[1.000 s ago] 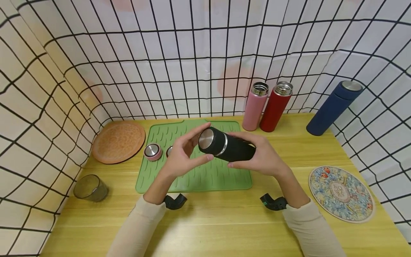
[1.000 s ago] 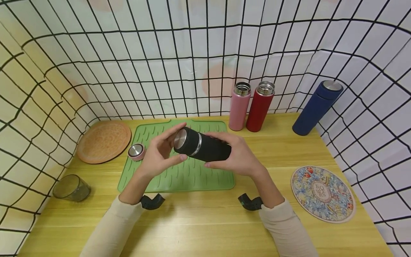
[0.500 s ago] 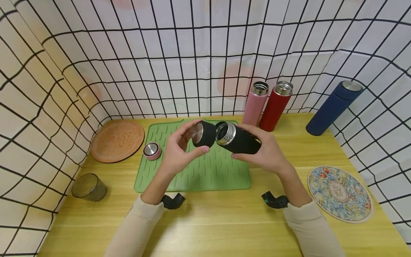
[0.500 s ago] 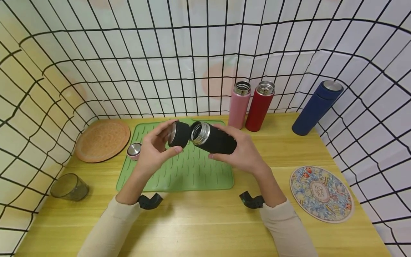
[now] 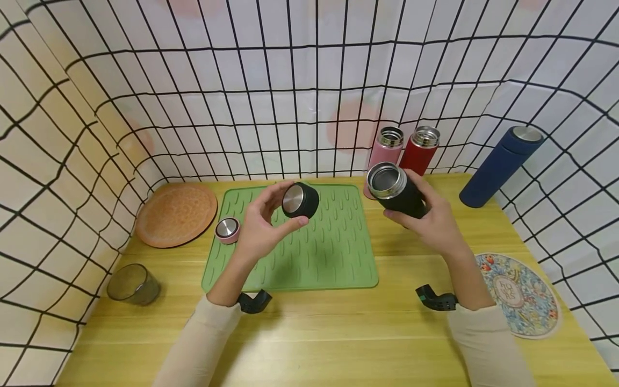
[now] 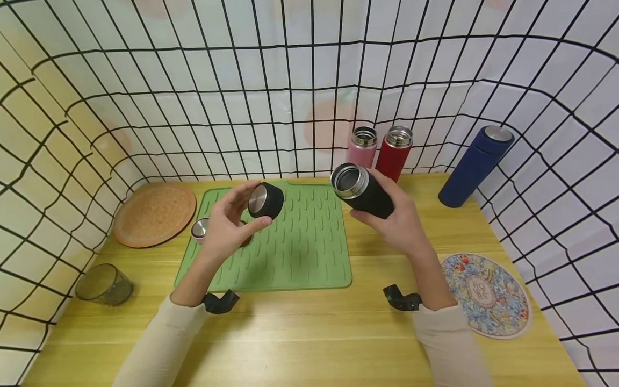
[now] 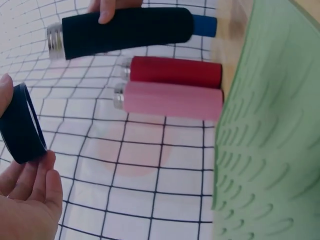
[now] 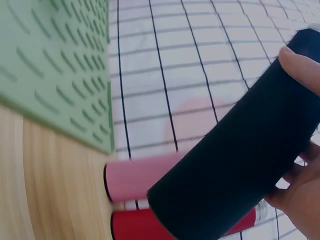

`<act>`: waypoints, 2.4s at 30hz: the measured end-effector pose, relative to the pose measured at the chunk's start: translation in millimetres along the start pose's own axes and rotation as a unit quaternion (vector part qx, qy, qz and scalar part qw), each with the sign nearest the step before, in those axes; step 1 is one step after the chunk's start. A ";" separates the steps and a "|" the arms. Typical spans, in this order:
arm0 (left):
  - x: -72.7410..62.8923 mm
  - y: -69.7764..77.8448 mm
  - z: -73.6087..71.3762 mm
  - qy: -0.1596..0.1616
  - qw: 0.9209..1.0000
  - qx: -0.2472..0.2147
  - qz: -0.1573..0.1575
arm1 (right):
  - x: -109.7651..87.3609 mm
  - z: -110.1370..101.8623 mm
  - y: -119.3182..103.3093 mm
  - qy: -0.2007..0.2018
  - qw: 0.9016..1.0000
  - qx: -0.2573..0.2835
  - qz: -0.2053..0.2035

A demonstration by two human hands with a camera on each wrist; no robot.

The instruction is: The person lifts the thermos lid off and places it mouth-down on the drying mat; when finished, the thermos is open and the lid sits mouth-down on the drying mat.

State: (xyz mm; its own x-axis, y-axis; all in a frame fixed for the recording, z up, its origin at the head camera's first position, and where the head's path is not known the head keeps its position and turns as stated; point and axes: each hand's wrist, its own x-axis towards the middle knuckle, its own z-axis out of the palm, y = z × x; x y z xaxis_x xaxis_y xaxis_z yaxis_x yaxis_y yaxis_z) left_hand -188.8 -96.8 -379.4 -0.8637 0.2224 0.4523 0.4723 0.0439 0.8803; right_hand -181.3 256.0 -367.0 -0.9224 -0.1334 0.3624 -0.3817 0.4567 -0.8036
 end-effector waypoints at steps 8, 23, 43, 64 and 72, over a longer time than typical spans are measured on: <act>-0.4 -18.0 -1.4 0.003 0.998 0.052 -0.026 | 0.8 -31.9 22.1 0.070 0.997 -0.034 0.017; -6.2 -50.3 5.2 -0.022 0.988 0.105 -0.107 | 17.0 -65.5 63.0 0.196 0.978 -0.015 0.069; -21.6 -76.2 9.9 -0.091 0.954 0.240 -0.157 | 64.9 -72.1 111.4 0.253 0.954 0.025 0.157; -22.7 -95.1 15.5 -0.121 0.942 0.259 -0.174 | 83.7 -65.8 134.0 0.273 0.939 0.073 0.196; -23.5 -96.3 16.5 -0.124 0.942 0.258 -0.176 | 82.5 -68.0 134.2 0.269 0.937 0.030 0.223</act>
State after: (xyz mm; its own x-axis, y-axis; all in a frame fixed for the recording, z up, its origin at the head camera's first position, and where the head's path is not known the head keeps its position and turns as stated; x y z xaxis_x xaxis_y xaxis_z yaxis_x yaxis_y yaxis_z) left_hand -211.1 -90.1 -477.2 -0.9455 0.3228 0.0414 0.2416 0.6109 0.7540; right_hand -304.7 366.1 -412.8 -0.8346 0.5279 0.1576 0.0167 0.3102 -0.9505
